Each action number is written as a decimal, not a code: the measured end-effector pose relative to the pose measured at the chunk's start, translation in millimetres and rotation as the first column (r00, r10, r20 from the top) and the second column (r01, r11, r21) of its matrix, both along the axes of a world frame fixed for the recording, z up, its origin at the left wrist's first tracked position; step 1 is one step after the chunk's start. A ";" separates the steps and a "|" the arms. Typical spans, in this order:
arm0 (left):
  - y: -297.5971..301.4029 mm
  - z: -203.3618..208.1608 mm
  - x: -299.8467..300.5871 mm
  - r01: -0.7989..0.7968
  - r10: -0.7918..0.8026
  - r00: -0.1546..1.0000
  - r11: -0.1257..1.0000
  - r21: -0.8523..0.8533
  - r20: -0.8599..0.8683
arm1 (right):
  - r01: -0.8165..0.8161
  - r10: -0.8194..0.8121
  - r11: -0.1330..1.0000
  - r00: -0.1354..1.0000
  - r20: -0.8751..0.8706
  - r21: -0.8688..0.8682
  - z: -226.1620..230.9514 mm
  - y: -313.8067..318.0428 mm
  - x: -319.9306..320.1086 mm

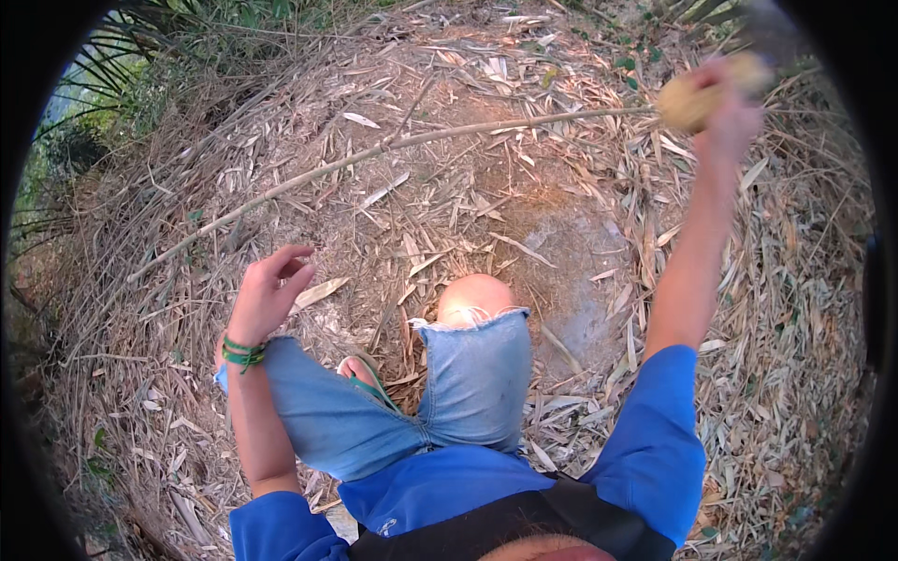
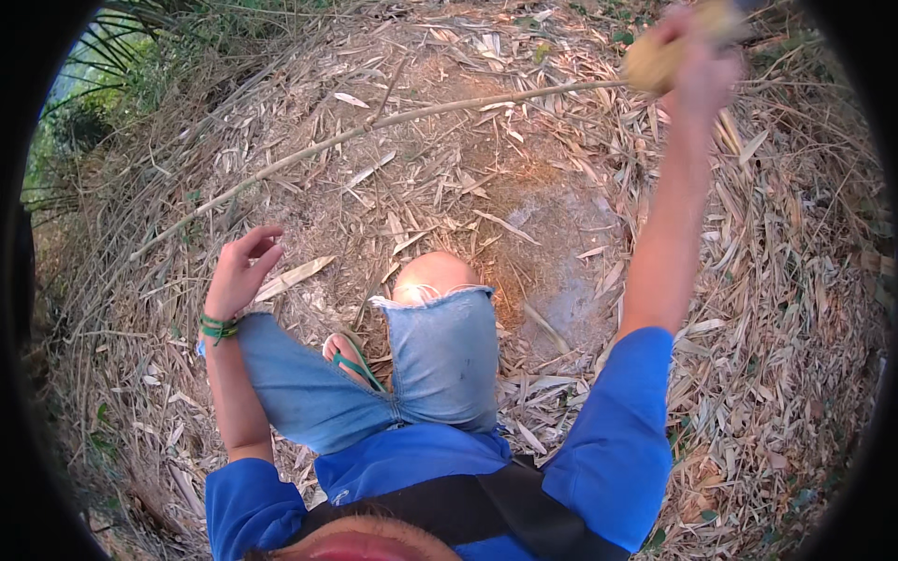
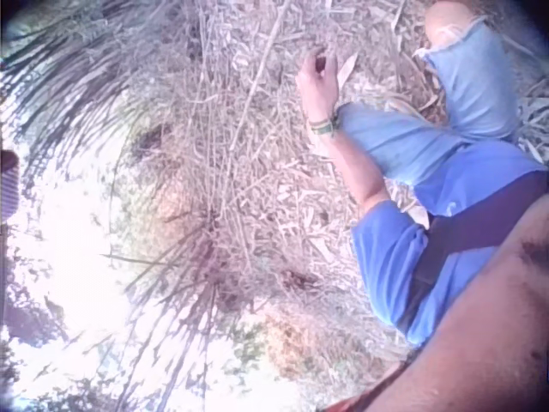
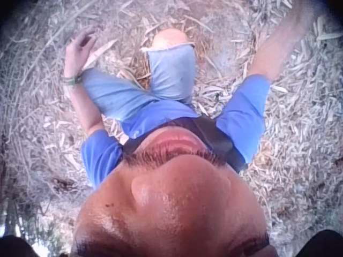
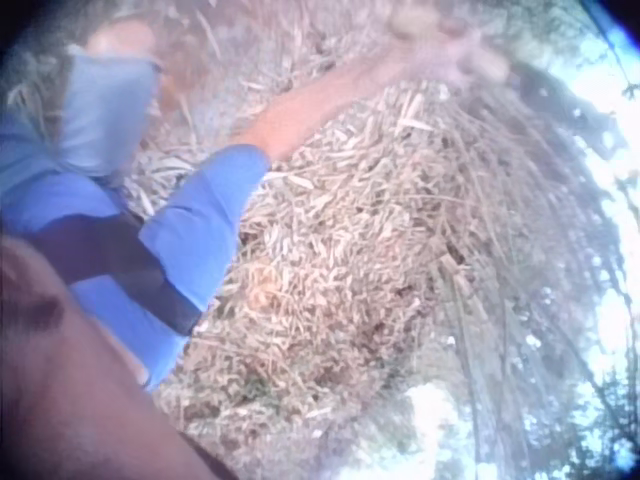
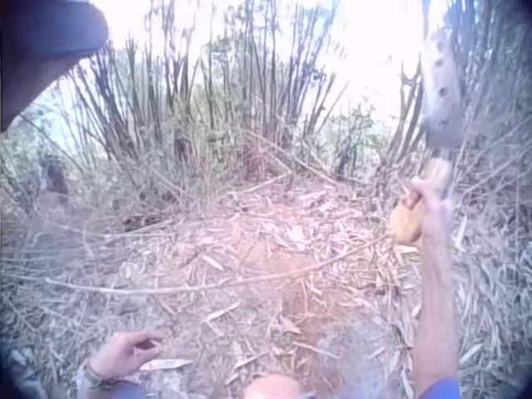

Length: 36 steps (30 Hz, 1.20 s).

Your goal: The person uses a knife to trim side shoots and leaves from a long wooden branch, performing the action while sitting on the ground and while walking through an area covered in dried leaves.

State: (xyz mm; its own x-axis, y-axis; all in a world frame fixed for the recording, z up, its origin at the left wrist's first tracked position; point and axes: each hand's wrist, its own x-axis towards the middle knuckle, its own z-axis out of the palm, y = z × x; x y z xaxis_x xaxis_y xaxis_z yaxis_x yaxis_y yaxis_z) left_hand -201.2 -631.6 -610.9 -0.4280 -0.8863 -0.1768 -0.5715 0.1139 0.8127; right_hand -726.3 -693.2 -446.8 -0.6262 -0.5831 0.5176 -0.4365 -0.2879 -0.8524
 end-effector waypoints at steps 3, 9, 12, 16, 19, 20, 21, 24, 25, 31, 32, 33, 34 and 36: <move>5.0 5.1 5.8 -0.049 0.049 0.996 0.999 -0.005 0.071 | 0.006 -0.034 0.909 0.998 -0.060 -0.416 66.3 -19.4 2.9; 10.1 21.1 -10.1 -0.066 0.066 0.997 0.998 -0.010 0.027 | 0.087 -0.161 0.949 0.960 0.230 0.302 -341.1 5.1 82.5; -3.8 -9.2 -27.0 0.087 -0.092 0.995 0.986 -0.142 -0.027 | -0.287 -0.385 0.672 0.652 0.653 0.683 -508.8 92.3 -17.1; 13.2 9.3 7.7 -0.049 0.050 0.997 0.999 -0.023 0.065 | -0.574 -0.089 0.707 0.508 0.857 0.413 -364.5 53.8 80.2; 1.0 -5.8 4.5 -0.043 0.044 0.999 0.998 -0.051 0.030 | -0.414 -0.112 0.694 0.746 0.657 0.589 -286.9 40.6 51.3; -3.4 -7.1 4.8 -0.049 0.050 0.999 0.997 -0.063 0.013 | -0.364 -0.095 0.683 0.816 0.571 0.633 -255.9 36.8 44.3; -7.8 0.1 -2.9 -0.022 0.023 0.999 0.999 -0.040 0.032 | -0.284 -0.064 0.714 0.884 0.464 0.640 -224.1 34.8 34.5; -11.1 -1.3 -12.3 0.017 -0.015 0.999 0.999 -0.042 0.038 | 0.008 -0.045 0.816 0.998 0.051 0.577 -83.6 31.0 26.6; -10.3 -3.8 -9.4 0.034 -0.033 0.999 0.998 -0.054 0.032 | -0.001 -0.007 0.932 1.000 0.022 0.363 -49.7 24.3 27.8; -2.7 -0.7 8.5 -0.076 0.072 0.994 0.996 0.051 0.077 | -0.095 0.054 0.944 0.989 -0.137 -0.315 68.1 -17.0 14.4; -0.8 1.0 9.9 -0.097 0.092 0.991 0.994 0.050 0.094 | -0.074 0.026 0.930 0.990 -0.138 -0.359 60.7 -19.3 25.5; -0.6 4.2 8.5 -0.071 0.067 0.992 0.997 0.037 0.106 | 0.048 -0.046 0.877 0.999 0.017 -0.478 29.7 -17.7 57.8; -0.9 2.6 -0.5 -0.070 0.068 0.995 0.997 0.022 0.070 | 0.112 -0.110 0.889 0.993 0.031 -0.443 -26.1 -14.6 71.7; 1.1 12.6 -3.7 -0.039 0.038 0.999 0.999 0.013 0.038 | 0.131 -0.142 0.986 0.983 0.114 0.103 -235.9 -3.4 83.7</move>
